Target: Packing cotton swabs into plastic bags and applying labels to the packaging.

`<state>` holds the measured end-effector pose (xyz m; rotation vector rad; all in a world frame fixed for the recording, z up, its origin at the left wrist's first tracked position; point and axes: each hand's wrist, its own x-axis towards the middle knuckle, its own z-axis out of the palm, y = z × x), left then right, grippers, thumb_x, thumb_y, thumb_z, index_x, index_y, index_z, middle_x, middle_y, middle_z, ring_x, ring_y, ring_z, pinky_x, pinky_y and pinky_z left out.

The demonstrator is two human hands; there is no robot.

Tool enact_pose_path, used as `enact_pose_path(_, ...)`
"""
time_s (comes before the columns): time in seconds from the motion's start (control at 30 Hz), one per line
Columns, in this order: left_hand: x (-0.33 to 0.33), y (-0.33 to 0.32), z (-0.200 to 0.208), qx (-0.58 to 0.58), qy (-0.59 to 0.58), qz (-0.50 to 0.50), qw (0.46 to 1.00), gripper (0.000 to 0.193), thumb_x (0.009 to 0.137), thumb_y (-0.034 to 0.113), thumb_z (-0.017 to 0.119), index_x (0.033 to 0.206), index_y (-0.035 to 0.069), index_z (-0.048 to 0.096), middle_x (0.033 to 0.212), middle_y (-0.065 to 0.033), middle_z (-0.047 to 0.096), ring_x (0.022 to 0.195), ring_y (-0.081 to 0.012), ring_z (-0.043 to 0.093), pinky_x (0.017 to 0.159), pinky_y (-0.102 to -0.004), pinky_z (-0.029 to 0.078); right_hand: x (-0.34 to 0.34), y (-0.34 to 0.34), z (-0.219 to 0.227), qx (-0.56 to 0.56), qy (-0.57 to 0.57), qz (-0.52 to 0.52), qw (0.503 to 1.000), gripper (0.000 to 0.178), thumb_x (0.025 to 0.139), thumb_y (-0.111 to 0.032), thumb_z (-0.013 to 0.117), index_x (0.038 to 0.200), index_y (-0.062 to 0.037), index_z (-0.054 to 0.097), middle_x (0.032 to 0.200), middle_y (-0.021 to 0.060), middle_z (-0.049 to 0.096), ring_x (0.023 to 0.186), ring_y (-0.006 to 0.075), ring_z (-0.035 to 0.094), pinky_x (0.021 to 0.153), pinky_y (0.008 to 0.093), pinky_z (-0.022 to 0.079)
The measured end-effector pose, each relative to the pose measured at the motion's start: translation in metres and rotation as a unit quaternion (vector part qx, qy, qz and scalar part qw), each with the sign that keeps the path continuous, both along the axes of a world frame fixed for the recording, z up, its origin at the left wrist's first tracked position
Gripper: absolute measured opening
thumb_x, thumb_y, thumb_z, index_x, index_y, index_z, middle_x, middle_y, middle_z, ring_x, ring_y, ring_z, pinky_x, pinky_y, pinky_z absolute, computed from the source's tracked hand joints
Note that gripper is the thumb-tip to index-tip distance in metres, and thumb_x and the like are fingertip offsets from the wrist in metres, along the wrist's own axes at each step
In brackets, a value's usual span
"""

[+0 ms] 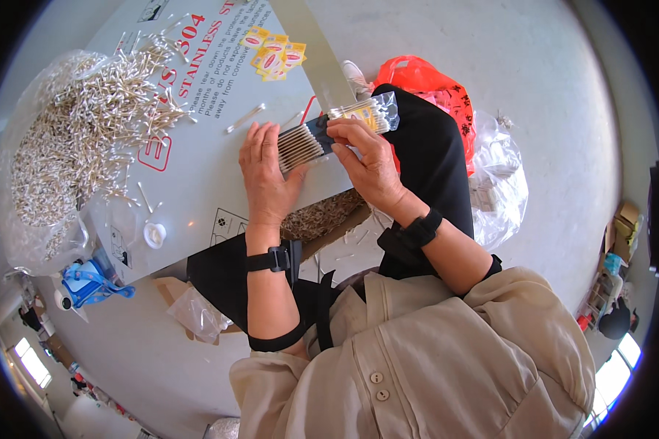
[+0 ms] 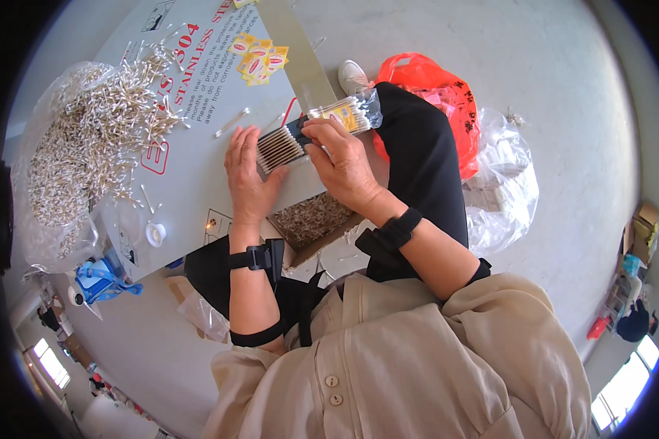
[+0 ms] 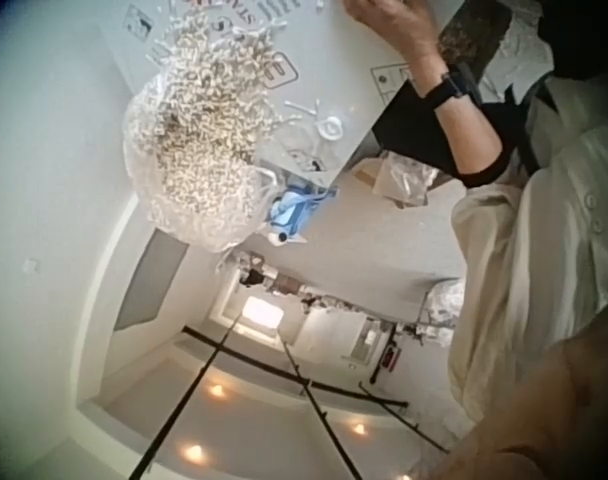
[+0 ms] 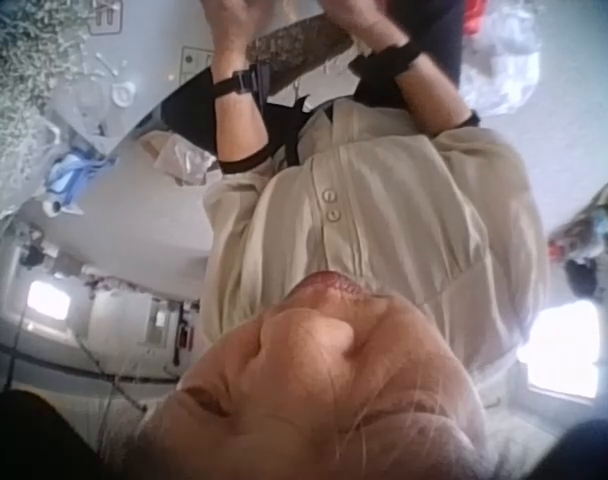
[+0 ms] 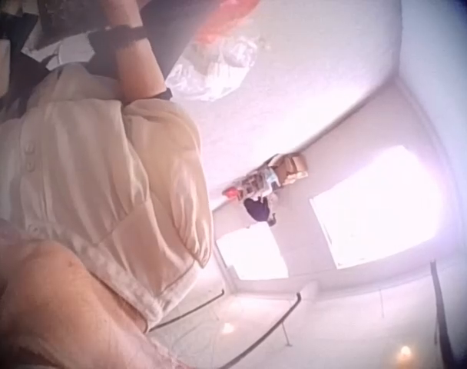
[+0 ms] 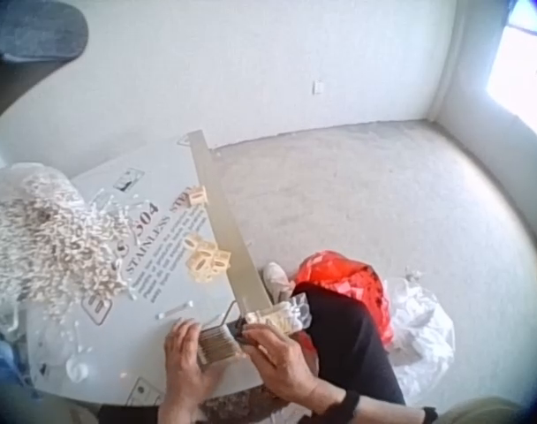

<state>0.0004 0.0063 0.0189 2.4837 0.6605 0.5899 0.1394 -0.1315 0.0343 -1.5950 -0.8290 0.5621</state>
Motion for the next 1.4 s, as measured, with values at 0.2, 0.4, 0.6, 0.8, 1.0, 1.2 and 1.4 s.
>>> enact_pose_path(0.2,0.008,-0.004,0.005,0.006,0.051,-0.017,0.999,0.083,0.062,0.015,0.083,0.136,0.004,0.048,0.132,-0.0138,0.052,0.134,-0.0350,0.039,0.113,-0.0480,0.027,0.005,-0.006,-0.010,-0.010,-0.103,0.025,0.994,0.025,0.087,0.000,0.061,0.111,0.0030,0.059,0.121,0.0166,0.060,0.106,0.0369,0.061,0.097,0.0394,0.047)
enact_pose_path(0.4,0.007,-0.010,-0.009,-0.115,-0.106,0.032,0.987,0.069,0.088,0.036,0.069,0.141,0.001,0.042,0.141,-0.0179,0.044,0.135,-0.0347,0.039,0.114,-0.0459,0.029,-0.004,0.024,-0.013,0.062,-0.013,0.008,0.998,0.035,0.095,-0.006,0.055,0.129,0.0016,0.053,0.140,0.0194,0.049,0.128,0.0360,0.049,0.106,0.0383,0.040)
enact_pose_path(0.6,0.026,-0.026,-0.018,-0.287,-0.238,0.142,0.917,0.059,0.102,0.036,0.049,0.147,0.001,0.034,0.150,-0.0180,0.037,0.141,-0.0312,0.033,0.116,-0.0430,0.026,-0.018,0.046,-0.029,0.084,0.040,-0.022,0.995,0.038,0.101,-0.012,0.050,0.135,0.0027,0.050,0.144,0.0199,0.046,0.134,0.0332,0.045,0.110,0.0363,0.035)
enact_pose_path(0.8,0.029,-0.028,-0.011,-0.310,-0.269,0.146,0.900,0.060,0.101,0.040,0.051,0.145,0.001,0.040,0.149,-0.0147,0.041,0.137,-0.0262,0.038,0.115,-0.0410,0.027,-0.018,0.043,-0.028,0.104,0.094,-0.014,0.990,0.037,0.103,-0.013,0.047,0.138,0.0004,0.050,0.147,0.0158,0.045,0.138,0.0250,0.039,0.112,0.0326,0.031)
enact_pose_path(1.0,0.001,-0.025,0.000,0.027,0.023,0.011,0.999,0.063,0.095,0.027,0.059,0.149,0.005,0.035,0.154,-0.0175,0.033,0.144,-0.0350,0.030,0.117,-0.0502,0.023,0.006,0.008,-0.003,-0.007,-0.064,0.031,0.997,0.023,0.094,-0.005,0.059,0.115,-0.0002,0.063,0.113,0.0131,0.065,0.107,0.0257,0.063,0.089,0.0319,0.050)
enact_pose_path(1.2,-0.001,-0.036,-0.008,0.088,0.184,0.017,0.979,0.067,0.097,0.038,0.050,0.152,0.007,0.026,0.159,-0.0140,0.025,0.148,-0.0313,0.021,0.119,-0.0527,0.015,0.008,-0.003,-0.012,-0.066,-0.298,0.053,0.951,0.009,0.083,-0.003,0.067,0.092,-0.0034,0.066,0.088,0.0081,0.061,0.082,0.0301,0.065,0.067,0.0373,0.053)
enact_pose_path(1.4,0.000,-0.037,-0.008,0.095,0.202,0.017,0.975,0.071,0.097,0.045,0.049,0.152,0.006,0.027,0.159,-0.0144,0.024,0.148,-0.0298,0.021,0.120,-0.0528,0.014,0.006,-0.001,-0.019,-0.061,-0.340,0.061,0.936,0.010,0.082,-0.004,0.068,0.092,-0.0045,0.066,0.086,0.0079,0.057,0.078,0.0289,0.063,0.064,0.0386,0.051)
